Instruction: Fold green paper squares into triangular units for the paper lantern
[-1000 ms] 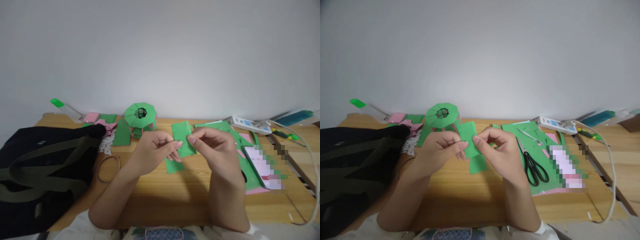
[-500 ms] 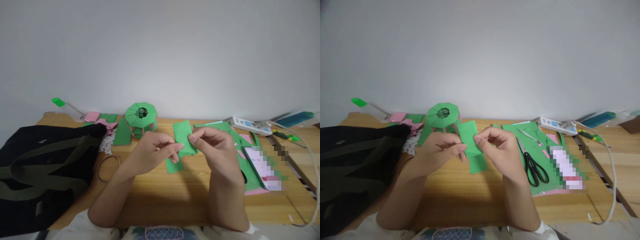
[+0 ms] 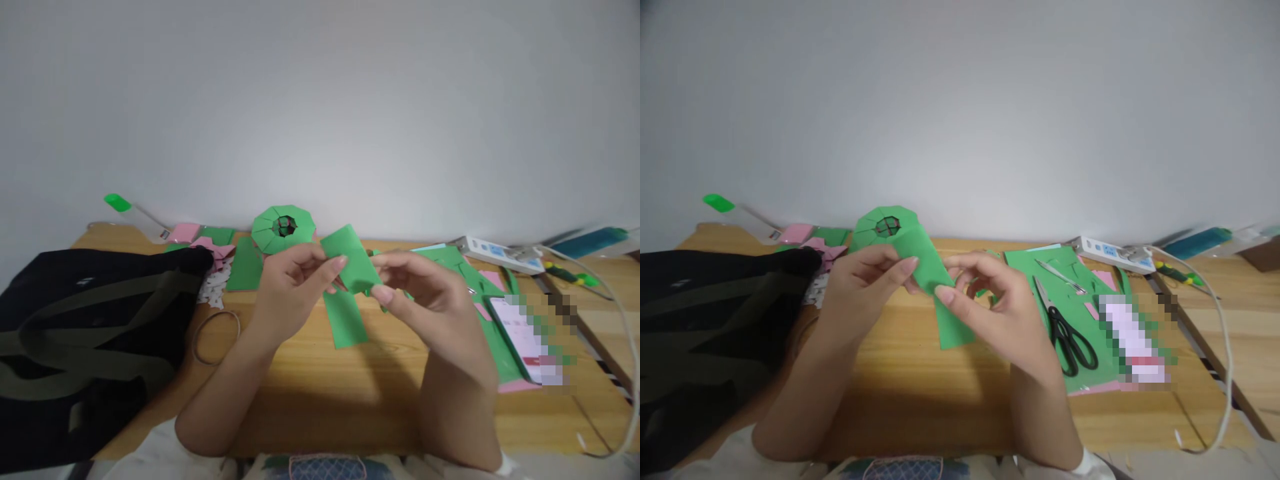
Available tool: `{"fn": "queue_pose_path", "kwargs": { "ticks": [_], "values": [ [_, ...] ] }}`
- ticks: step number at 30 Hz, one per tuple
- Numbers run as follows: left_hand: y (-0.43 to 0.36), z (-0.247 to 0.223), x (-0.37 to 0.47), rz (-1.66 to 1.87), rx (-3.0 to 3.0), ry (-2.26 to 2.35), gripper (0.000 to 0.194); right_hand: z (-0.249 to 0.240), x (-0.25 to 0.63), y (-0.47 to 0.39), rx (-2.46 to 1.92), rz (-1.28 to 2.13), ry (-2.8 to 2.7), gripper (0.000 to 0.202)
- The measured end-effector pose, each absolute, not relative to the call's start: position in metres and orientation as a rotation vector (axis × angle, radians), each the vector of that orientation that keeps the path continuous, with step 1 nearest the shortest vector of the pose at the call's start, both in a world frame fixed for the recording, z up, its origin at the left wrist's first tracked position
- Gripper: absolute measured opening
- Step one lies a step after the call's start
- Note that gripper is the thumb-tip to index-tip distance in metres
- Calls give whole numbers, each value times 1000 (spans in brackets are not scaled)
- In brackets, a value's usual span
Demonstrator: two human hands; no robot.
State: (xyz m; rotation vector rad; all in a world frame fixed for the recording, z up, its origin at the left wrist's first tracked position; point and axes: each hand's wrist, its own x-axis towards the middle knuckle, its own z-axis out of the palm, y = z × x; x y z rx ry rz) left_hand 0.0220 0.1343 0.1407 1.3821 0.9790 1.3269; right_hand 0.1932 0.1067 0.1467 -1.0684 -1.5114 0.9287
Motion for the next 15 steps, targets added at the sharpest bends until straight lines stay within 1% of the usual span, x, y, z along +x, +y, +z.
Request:
{"fn": "queue_pose_path", "kwargs": {
  "ticks": [2, 5, 7, 8, 10, 12, 15],
  "values": [
    [134, 139, 20, 1354, 1445, 968, 19, 146, 192, 106, -1060, 835, -1561, 24],
    [132, 138, 16, 1356, 1551, 835, 4, 145, 191, 108, -983, 683, -1586, 24],
    [129, 139, 14, 1319, 1532, 726, 16, 147, 192, 109, -931, 576, -1593, 25],
    [128, 141, 13, 1287, 1474, 709, 19, 147, 192, 109, -914, 529, -1599, 26],
    [126, 144, 14, 1210, 1306, 738, 17, 149, 194, 109, -887, 469, -1621, 28],
    [125, 146, 17, 1124, 1186, 785, 11, 149, 194, 109, -872, 451, -1661, 30],
    [124, 146, 21, 1065, 1159, 841, 7, 149, 192, 108, -865, 460, -1709, 30]
  ]
}}
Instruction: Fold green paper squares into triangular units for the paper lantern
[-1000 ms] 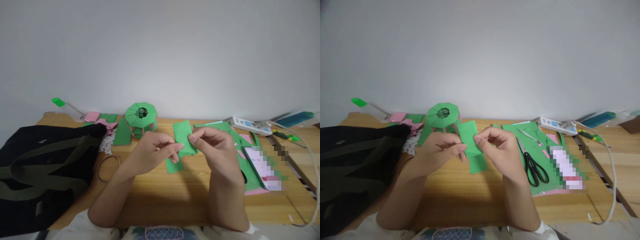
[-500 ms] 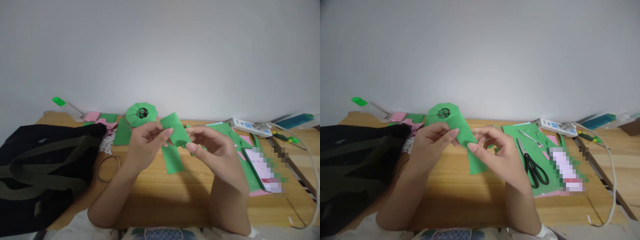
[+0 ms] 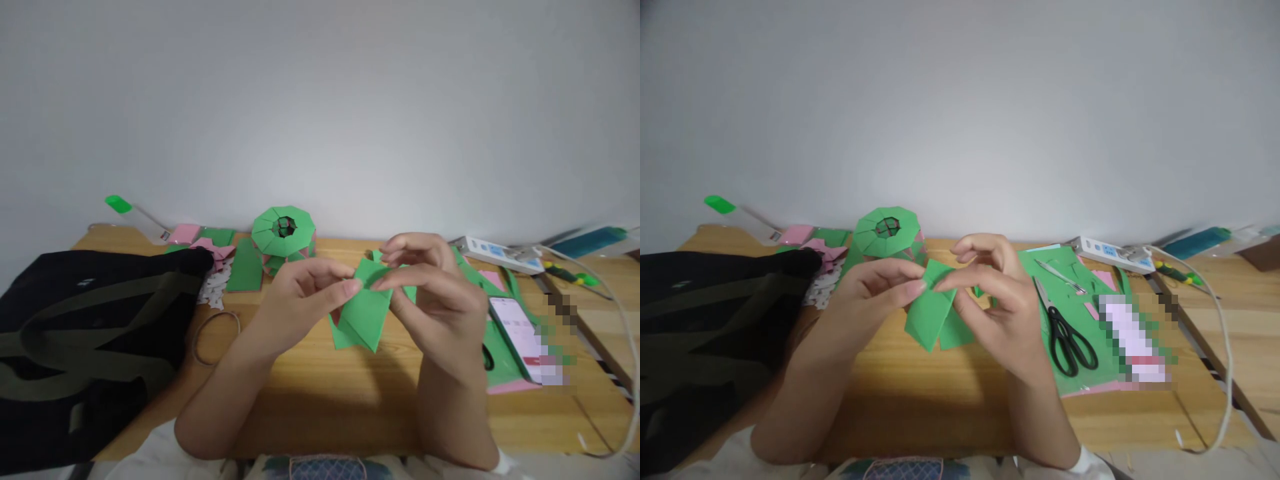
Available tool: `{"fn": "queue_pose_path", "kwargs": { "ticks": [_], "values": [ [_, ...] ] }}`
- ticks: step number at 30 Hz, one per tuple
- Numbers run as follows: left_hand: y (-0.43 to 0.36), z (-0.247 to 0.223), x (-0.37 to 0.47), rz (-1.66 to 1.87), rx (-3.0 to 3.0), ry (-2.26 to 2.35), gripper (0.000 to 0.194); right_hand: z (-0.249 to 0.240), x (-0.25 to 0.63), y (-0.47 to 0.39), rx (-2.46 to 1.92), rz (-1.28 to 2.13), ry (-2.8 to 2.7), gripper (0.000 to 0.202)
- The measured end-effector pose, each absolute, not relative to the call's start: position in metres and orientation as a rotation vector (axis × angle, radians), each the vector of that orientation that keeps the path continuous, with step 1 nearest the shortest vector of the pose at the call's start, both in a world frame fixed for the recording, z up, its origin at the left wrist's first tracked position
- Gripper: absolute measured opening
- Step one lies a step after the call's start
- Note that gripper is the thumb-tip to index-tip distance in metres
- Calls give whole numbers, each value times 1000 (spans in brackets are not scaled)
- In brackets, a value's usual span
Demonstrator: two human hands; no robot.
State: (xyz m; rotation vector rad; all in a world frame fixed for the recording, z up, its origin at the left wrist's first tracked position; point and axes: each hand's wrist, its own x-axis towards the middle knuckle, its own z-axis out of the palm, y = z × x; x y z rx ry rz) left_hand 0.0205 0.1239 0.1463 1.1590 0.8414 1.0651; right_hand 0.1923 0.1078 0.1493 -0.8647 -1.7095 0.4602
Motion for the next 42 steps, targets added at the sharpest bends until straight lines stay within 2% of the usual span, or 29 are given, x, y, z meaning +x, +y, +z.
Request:
{"fn": "queue_pose_path", "kwargs": {
  "ticks": [4, 11, 15, 18, 28, 31, 35, 39, 42],
  "values": [
    [123, 144, 22, 1147, 1162, 874, 7, 150, 187, 106, -912, 524, -1574, 31],
    [123, 142, 22, 1272, 1174, 909, 6, 149, 188, 103, -1058, 935, -1456, 21],
    [123, 147, 21, 1151, 1152, 924, 12, 145, 188, 105, -1071, 922, -1460, 16],
    [125, 149, 20, 1075, 1145, 910, 14, 146, 188, 106, -1077, 892, -1476, 20],
    [127, 146, 16, 1215, 1213, 946, 10, 152, 192, 99, -1094, 845, -1477, 21],
    [123, 143, 15, 1327, 1417, 921, 11, 151, 191, 101, -1064, 758, -1570, 23],
    [119, 142, 12, 1475, 1895, 761, 26, 149, 190, 102, -1099, 603, -1477, 23],
    [117, 146, 14, 1658, 2256, 735, 30, 150, 192, 101, -1148, 766, -1354, 12],
    [118, 149, 17, 1666, 2279, 786, 27, 151, 193, 101, -1091, 894, -1299, 11]
  ]
}}
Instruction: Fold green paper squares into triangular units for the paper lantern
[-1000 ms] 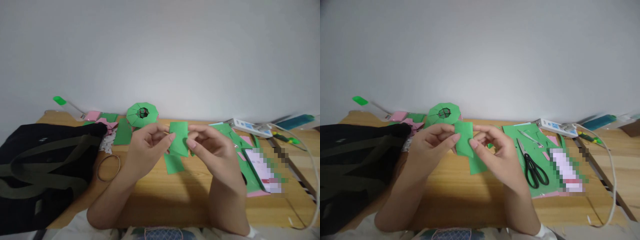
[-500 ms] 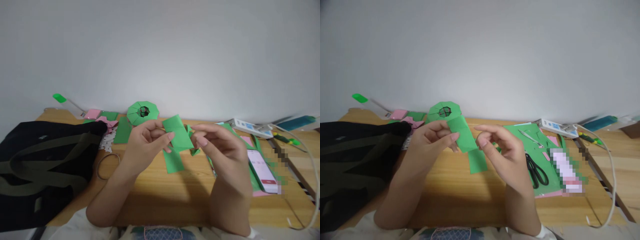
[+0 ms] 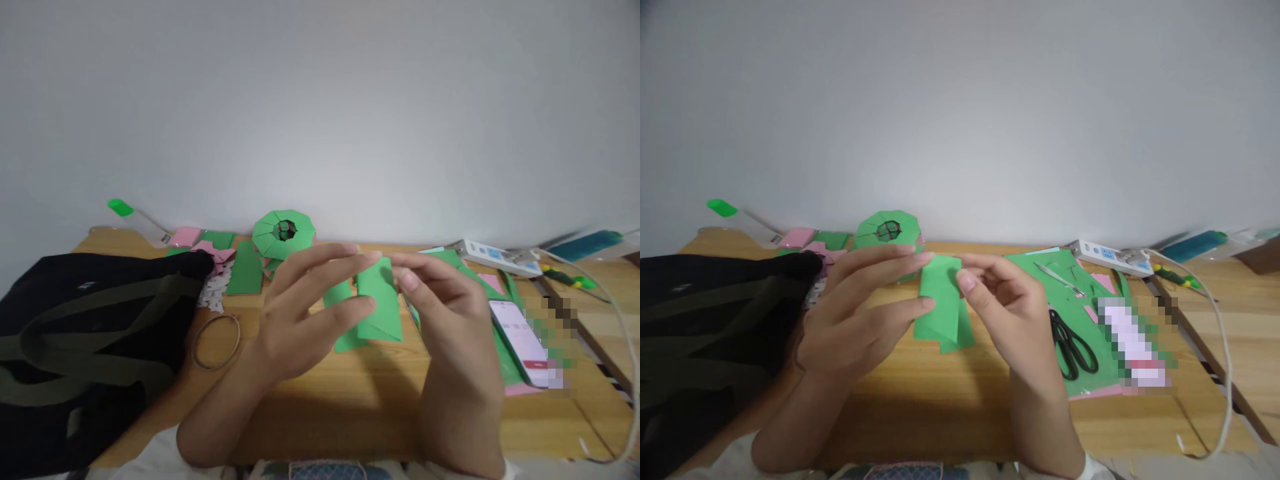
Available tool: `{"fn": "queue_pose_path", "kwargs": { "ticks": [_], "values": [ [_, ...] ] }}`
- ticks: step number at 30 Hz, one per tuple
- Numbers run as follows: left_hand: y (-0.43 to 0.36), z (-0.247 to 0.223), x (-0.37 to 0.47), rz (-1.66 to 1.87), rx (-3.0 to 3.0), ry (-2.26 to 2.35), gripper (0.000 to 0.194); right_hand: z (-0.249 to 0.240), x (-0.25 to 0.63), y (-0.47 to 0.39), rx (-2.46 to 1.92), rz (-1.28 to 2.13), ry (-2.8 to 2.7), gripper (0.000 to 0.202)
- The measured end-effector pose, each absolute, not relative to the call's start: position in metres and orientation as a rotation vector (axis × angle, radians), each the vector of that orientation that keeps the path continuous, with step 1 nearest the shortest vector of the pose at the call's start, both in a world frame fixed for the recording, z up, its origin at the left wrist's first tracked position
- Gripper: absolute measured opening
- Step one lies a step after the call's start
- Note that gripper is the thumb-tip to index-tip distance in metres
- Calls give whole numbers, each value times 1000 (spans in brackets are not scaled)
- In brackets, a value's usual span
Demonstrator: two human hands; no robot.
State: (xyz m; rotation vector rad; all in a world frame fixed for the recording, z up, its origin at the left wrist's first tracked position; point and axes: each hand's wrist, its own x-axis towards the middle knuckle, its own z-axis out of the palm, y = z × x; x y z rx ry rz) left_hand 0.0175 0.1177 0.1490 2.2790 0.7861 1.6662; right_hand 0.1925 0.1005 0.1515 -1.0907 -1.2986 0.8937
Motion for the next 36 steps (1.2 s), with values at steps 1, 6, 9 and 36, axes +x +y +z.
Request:
{"fn": "queue_pose_path", "kwargs": {
  "ticks": [1, 6, 9, 36],
  "values": [
    [118, 149, 18, 1643, 2268, 799, 25, 152, 192, 101, -1068, 933, -1282, 14],
    [120, 148, 17, 1540, 2315, 753, 26, 153, 190, 101, -992, 1004, -1211, 21],
    [119, 144, 18, 1522, 1977, 792, 28, 151, 188, 104, -1023, 987, -1135, 17],
    [127, 144, 20, 1054, 1129, 710, 31, 155, 203, 97, -933, 566, -1873, 53]
  ]
}}
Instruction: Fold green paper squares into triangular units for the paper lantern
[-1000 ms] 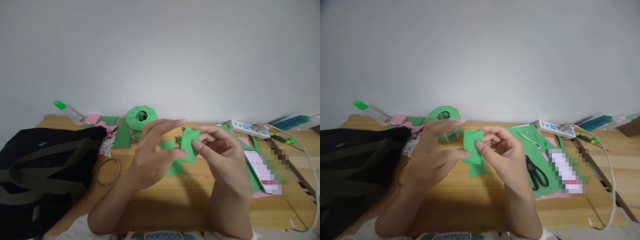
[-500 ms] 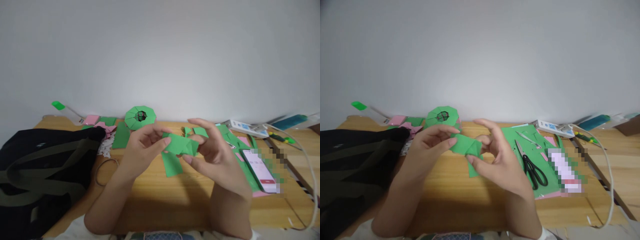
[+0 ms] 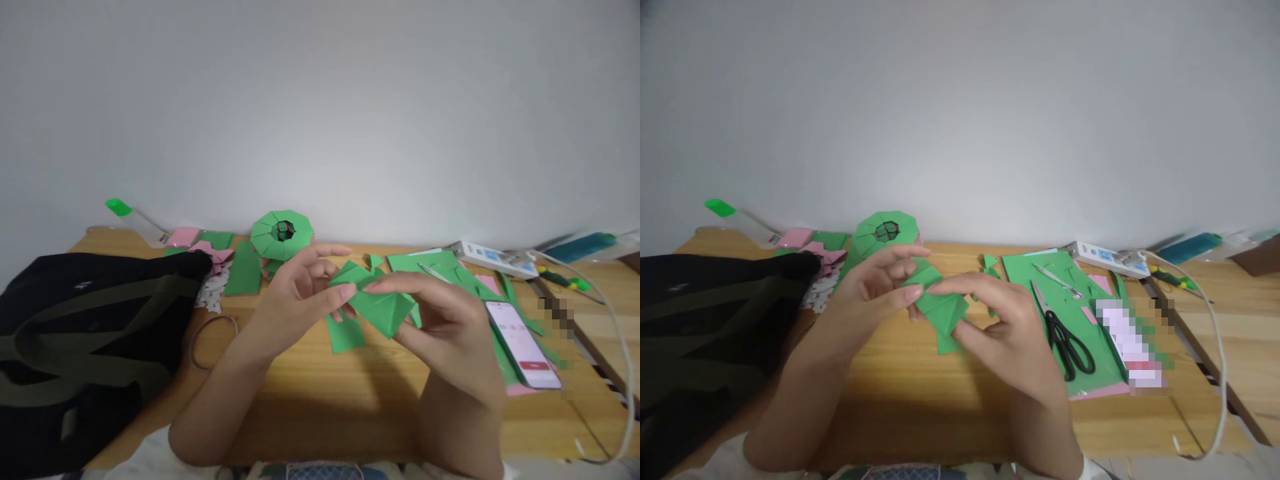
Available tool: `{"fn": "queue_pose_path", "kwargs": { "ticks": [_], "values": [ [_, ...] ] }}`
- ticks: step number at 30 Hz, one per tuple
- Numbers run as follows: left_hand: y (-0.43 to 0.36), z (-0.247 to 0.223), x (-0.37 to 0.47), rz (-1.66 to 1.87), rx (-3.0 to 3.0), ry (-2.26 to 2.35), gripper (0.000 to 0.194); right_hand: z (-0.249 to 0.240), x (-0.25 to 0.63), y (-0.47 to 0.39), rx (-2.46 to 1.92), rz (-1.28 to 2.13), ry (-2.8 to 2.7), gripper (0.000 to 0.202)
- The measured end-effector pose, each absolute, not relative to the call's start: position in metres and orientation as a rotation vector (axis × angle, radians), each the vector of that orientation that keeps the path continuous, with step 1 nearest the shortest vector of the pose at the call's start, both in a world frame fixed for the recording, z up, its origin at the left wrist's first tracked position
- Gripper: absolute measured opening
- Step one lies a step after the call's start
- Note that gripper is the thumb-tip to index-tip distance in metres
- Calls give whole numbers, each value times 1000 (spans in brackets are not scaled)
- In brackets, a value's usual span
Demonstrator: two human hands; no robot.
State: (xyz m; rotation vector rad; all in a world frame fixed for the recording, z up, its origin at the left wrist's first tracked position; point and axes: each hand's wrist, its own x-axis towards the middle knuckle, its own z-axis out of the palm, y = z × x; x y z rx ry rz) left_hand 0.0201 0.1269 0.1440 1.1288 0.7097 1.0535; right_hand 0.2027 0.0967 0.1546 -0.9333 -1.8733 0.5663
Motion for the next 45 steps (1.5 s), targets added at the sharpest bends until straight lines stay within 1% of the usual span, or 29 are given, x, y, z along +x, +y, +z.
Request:
{"fn": "queue_pose_path", "kwargs": {
  "ticks": [3, 9, 11, 16, 21, 23, 28, 29, 33, 37, 42, 45],
  "values": [
    [127, 144, 22, 1090, 1113, 730, 33, 153, 203, 100, -909, 530, -1883, 53],
    [129, 144, 18, 1135, 1141, 788, 35, 158, 209, 109, -873, 519, -2010, 44],
    [129, 144, 17, 1114, 1184, 816, 35, 158, 212, 113, -813, 597, -2040, 40],
    [128, 143, 16, 1024, 1313, 833, 34, 151, 215, 125, -682, 942, -2024, 23],
    [129, 140, 17, 1062, 1409, 903, 34, 142, 212, 127, -801, 1102, -1866, 13],
    [129, 140, 17, 1086, 1426, 906, 34, 139, 210, 126, -867, 1148, -1778, 14],
    [127, 142, 17, 1106, 1424, 904, 34, 136, 203, 125, -926, 1338, -1498, 38],
    [127, 143, 18, 1109, 1416, 902, 33, 136, 202, 125, -937, 1383, -1446, 39],
    [132, 140, 19, 1143, 1374, 933, 34, 136, 197, 130, -972, 1460, -1324, 36],
    [143, 130, 22, 1102, 1218, 872, 33, 134, 193, 135, -982, 1370, -1242, 39],
    [149, 120, 28, 1125, 1117, 873, 42, 133, 189, 134, -1027, 1255, -1243, 35],
    [149, 117, 30, 1194, 1109, 881, 38, 132, 187, 134, -1055, 1269, -1211, 30]
  ]
}}
